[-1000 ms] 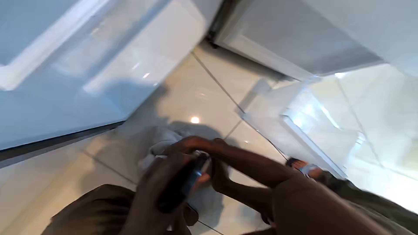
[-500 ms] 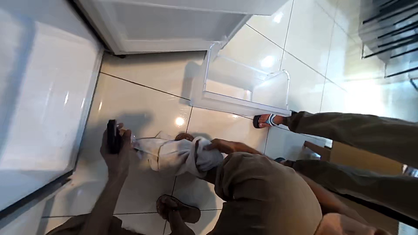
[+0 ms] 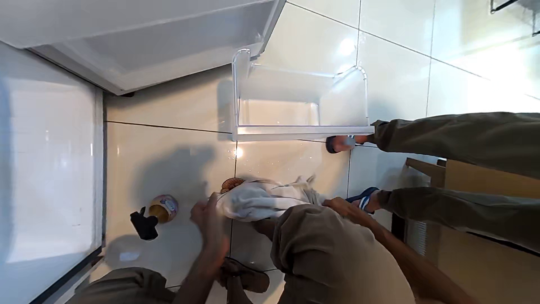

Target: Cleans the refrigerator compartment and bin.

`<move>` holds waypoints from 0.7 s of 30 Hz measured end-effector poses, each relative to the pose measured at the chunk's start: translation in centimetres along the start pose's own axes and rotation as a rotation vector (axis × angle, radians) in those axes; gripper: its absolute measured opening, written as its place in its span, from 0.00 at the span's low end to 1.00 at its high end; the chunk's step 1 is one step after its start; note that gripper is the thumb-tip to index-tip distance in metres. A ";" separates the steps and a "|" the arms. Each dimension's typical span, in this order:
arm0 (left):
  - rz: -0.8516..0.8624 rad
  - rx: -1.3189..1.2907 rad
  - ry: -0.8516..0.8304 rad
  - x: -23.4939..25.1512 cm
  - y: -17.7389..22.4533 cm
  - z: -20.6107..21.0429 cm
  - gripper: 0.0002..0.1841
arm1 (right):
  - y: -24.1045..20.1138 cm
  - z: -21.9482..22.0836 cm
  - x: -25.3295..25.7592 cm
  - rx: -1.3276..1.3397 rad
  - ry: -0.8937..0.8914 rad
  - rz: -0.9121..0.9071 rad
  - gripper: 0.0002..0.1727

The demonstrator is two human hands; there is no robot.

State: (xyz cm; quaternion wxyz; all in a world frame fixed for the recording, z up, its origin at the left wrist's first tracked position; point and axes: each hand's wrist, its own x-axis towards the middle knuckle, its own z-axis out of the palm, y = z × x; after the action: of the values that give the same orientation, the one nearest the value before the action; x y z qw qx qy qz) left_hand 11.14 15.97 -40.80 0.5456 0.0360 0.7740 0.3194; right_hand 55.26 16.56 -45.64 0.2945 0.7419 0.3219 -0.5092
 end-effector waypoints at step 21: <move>0.207 -0.451 -0.279 -0.5 6.0 5.0 0.06 | -13.4 -7.7 -25.9 0.727 0.007 -0.977 0.10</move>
State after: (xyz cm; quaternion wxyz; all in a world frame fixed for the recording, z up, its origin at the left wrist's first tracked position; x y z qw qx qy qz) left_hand 13.94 22.79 -38.21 0.6057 0.0360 0.5929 0.5295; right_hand 42.02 26.14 -20.24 -0.2463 0.5631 0.4317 -0.6602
